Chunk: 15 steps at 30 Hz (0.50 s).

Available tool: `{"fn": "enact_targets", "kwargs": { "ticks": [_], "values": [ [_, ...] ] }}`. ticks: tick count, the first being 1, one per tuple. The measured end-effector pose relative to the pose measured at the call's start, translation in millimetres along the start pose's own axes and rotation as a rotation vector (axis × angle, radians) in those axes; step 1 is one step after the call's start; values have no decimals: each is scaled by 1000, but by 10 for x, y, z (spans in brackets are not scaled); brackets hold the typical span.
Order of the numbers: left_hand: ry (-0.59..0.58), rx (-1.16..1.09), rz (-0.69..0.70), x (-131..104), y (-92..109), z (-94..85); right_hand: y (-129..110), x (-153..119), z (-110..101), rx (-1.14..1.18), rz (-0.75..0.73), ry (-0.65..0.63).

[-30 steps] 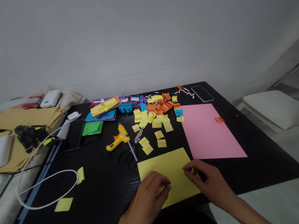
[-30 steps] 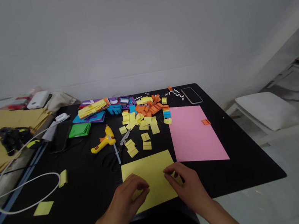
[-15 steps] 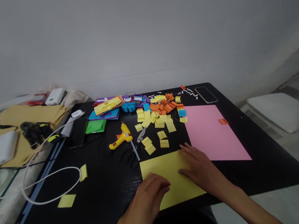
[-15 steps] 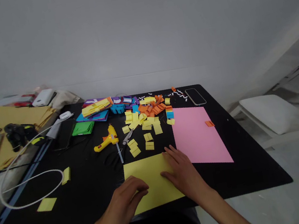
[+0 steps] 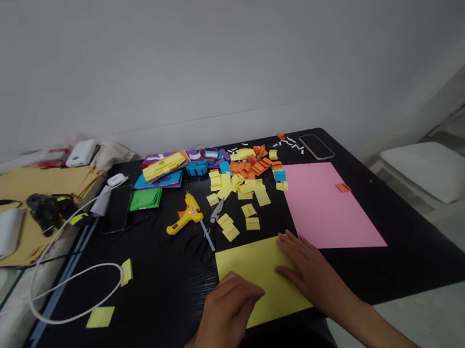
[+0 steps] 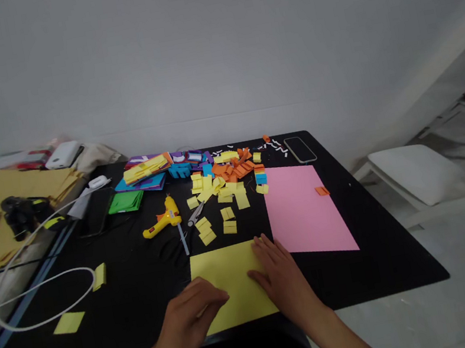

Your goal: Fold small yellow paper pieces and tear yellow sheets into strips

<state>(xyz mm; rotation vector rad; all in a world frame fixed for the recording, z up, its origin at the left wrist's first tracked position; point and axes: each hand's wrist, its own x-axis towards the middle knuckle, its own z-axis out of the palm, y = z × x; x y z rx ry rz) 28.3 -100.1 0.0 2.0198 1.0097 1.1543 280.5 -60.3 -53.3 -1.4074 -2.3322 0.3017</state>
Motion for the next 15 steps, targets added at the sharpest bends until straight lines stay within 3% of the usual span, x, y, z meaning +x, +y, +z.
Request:
{"fn": "enact_targets", "kwargs": {
  "ticks": [7,15],
  "values": [
    [80,8,-40,-1,25,-33,-24,-5,-11,2,-4,-1],
    [30,70,-82,-25,-8,-25,-33,0,-5,-33,-20,21]
  ]
}}
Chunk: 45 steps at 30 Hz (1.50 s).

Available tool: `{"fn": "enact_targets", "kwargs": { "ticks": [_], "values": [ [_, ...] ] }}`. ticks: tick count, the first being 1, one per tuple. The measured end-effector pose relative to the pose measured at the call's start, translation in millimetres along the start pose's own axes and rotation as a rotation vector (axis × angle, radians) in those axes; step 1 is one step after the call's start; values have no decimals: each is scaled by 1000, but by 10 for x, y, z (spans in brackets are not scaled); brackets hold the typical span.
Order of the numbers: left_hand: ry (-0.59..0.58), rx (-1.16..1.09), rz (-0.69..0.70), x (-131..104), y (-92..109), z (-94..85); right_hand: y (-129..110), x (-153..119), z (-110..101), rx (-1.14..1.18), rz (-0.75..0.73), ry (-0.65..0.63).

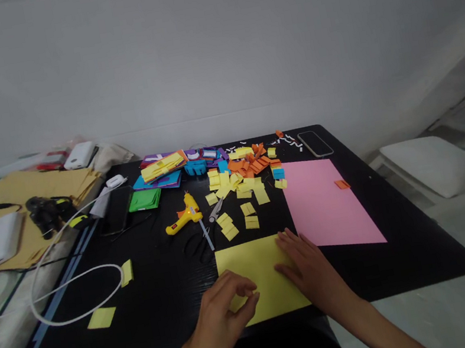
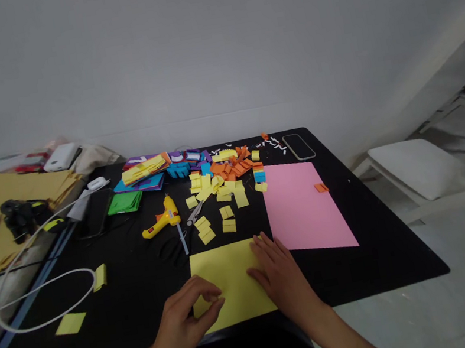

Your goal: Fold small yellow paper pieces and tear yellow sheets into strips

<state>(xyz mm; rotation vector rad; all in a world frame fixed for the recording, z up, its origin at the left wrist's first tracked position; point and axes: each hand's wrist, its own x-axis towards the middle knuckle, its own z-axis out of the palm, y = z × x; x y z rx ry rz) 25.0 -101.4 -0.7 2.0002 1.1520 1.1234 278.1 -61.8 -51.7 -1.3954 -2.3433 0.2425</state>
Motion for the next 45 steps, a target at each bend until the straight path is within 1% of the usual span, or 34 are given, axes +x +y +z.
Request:
{"fn": "enact_targets", "kwargs": {
  "ticks": [7,11,15,18,20,22,25,27,30,33,35,38,39,41,42,43,45],
  "values": [
    [-33,-22,-22,-6,2,-3,-6,4,-3,-22,-31,43],
    [-60,-78,14,5,-20,-17,-31,16,-31,-8,-27,94],
    [-66,-101,52,15,-32,-34,-97,36,-81,41,9,129],
    [-68,-102,42,-3,-31,-54,-152,46,-129,116,75,143],
    [-68,-83,23,-19,-23,-77,-181,58,-179,211,149,127],
    [-63,-53,16,-27,-14,-107,-202,82,-259,342,243,81],
    [-36,-42,44,-7,-2,-155,-221,133,-447,521,389,-6],
    [7,-73,78,26,3,-185,-224,165,-595,611,467,-75],
    [95,-131,118,87,13,-249,-213,213,-802,699,507,-127],
    [159,-140,127,169,35,-396,-190,326,-985,740,475,-119],
    [188,-102,138,271,65,-557,-182,477,-1118,753,424,-78],
    [240,-43,194,539,157,-859,-198,816,-1353,732,322,75],
    [285,-26,221,655,202,-958,-215,946,-1436,745,279,138],
    [369,10,272,903,307,-1127,-261,1202,-1596,810,238,266],
    [432,5,304,1023,360,-1191,-290,1321,-1665,860,219,315],
    [481,-13,316,1134,411,-1240,-321,1429,-1723,917,204,335],
    [536,-46,372,1311,496,-1297,-380,1607,-1797,1027,160,417]
  ]
}}
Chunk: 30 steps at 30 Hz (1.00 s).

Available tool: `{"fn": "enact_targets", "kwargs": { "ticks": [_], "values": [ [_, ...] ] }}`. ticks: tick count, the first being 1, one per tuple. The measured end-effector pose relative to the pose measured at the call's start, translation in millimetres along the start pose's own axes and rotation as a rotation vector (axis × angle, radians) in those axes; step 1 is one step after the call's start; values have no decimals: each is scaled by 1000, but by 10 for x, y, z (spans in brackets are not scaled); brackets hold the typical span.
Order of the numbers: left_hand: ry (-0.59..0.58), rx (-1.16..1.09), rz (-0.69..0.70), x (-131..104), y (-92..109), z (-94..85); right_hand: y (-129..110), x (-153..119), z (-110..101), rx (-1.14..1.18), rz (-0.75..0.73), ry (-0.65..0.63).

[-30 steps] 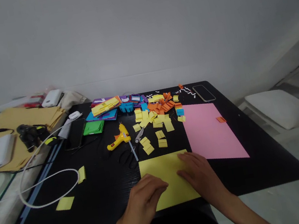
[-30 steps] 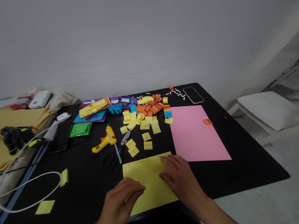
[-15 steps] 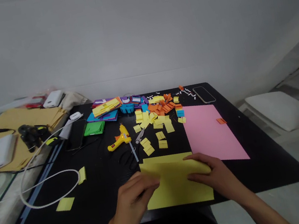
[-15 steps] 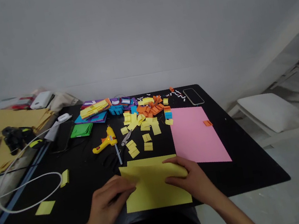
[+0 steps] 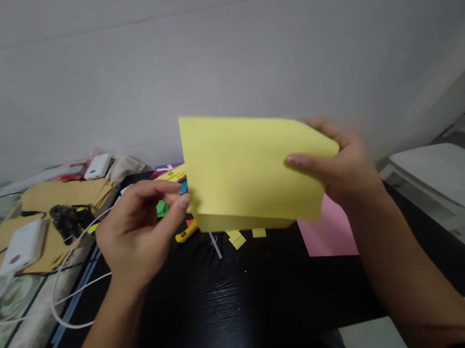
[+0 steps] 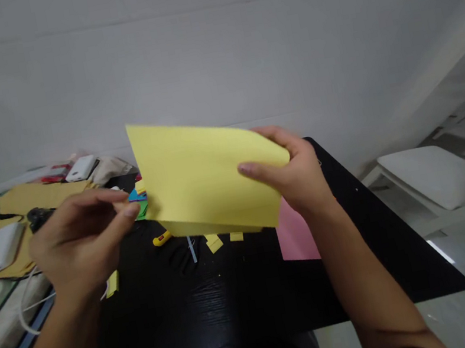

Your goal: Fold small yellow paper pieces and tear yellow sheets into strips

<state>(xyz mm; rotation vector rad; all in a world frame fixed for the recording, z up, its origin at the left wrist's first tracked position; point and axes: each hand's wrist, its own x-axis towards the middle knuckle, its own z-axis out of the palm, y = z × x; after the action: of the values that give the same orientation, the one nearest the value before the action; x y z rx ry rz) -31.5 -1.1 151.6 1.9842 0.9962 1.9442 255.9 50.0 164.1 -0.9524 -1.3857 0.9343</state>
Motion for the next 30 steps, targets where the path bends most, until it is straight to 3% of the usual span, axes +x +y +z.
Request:
{"fn": "enact_targets", "kwargs": {
  "ticks": [4,10,19,25,30],
  "values": [
    [125,68,82,165,17,82,-18,158,130,179,-135,65],
    [294,181,158,171,-74,45,84,168,119,124,-160,76],
    [145,152,157,113,-62,17,143,147,135,107,-199,149],
    [127,144,94,82,12,33,210,159,143,35,-195,135],
    [128,162,123,85,-1,34,205,142,129,18,-204,126]
  ]
}}
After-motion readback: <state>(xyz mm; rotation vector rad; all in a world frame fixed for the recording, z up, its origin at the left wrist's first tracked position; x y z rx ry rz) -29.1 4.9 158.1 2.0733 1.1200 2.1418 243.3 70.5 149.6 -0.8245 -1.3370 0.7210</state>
